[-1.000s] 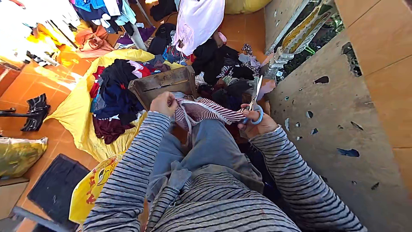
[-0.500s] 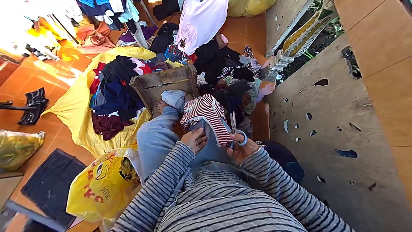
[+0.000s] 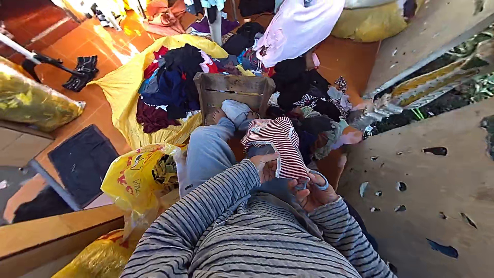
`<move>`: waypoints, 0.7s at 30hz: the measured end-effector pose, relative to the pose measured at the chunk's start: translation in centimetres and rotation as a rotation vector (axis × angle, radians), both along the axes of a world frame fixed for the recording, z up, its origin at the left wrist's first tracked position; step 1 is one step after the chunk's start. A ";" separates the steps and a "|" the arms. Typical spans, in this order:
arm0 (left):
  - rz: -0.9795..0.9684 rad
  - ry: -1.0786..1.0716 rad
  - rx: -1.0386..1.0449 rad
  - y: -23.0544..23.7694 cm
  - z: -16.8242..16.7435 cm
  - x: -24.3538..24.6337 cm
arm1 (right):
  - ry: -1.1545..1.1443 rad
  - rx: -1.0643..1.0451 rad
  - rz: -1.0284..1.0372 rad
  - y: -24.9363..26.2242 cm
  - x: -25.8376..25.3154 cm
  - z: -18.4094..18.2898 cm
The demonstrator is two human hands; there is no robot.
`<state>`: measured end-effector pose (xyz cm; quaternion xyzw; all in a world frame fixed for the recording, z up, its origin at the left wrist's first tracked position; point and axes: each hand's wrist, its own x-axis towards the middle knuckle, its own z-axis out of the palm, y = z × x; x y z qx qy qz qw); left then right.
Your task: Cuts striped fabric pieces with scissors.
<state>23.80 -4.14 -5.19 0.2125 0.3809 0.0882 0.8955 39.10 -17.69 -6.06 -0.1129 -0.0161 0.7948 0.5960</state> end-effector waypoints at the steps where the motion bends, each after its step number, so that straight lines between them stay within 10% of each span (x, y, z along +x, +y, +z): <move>1: 0.000 -0.014 0.029 -0.1 -0.3 0.0 | -0.008 -0.005 0.006 0.2 0.0 0.1; 11: -0.265 0.269 0.724 -1.6 -1.4 -2.0 | -1.331 -0.386 -0.258 -3.9 1.6 -0.2; 21: -0.243 0.106 0.459 -0.6 -1.5 -1.7 | -1.199 -0.011 0.192 -10.4 2.0 1.2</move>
